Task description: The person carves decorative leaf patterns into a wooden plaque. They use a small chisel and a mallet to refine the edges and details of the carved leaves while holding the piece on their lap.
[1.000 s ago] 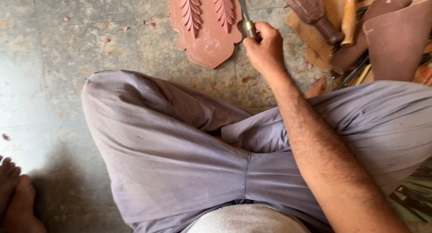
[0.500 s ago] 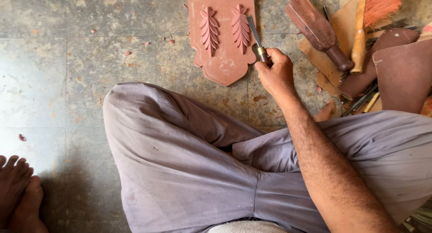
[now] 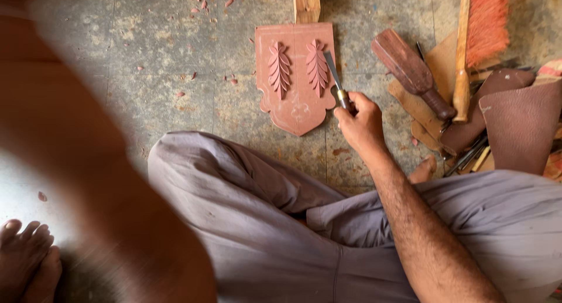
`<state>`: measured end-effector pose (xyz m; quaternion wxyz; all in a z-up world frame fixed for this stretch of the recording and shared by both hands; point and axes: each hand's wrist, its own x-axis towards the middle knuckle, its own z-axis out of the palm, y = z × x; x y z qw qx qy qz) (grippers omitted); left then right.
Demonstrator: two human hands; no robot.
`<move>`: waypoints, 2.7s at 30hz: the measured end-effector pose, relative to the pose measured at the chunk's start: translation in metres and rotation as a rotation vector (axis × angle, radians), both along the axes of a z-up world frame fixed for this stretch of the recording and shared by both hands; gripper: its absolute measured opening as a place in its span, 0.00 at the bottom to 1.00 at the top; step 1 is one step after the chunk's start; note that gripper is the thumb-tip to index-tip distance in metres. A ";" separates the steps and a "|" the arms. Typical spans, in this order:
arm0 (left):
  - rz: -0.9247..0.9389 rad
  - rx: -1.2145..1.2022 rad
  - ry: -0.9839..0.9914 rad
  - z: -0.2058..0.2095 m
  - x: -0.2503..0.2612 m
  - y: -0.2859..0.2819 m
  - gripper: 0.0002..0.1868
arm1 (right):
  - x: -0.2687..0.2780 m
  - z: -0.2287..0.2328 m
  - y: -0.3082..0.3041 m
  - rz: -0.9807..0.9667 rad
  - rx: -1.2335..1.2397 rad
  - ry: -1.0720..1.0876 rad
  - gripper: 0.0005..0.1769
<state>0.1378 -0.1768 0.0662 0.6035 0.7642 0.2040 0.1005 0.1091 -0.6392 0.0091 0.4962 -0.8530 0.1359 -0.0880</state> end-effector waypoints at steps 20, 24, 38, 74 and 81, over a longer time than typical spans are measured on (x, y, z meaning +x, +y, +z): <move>-0.965 0.336 0.261 -0.071 0.048 -0.308 0.13 | 0.016 0.015 0.017 -0.044 -0.183 0.125 0.16; -0.914 0.247 0.266 -0.094 0.059 -0.310 0.15 | 0.010 0.019 0.023 -0.052 -0.230 0.204 0.17; -0.871 -0.067 0.455 -0.129 0.067 -0.316 0.16 | -0.028 0.012 0.043 0.015 -0.363 0.129 0.22; -0.731 -0.355 0.526 -0.132 0.067 -0.318 0.14 | -0.019 0.006 0.040 -0.032 -0.210 0.094 0.19; -0.639 -0.437 0.525 -0.138 0.067 -0.327 0.14 | -0.011 0.014 0.034 -0.046 -0.198 0.159 0.19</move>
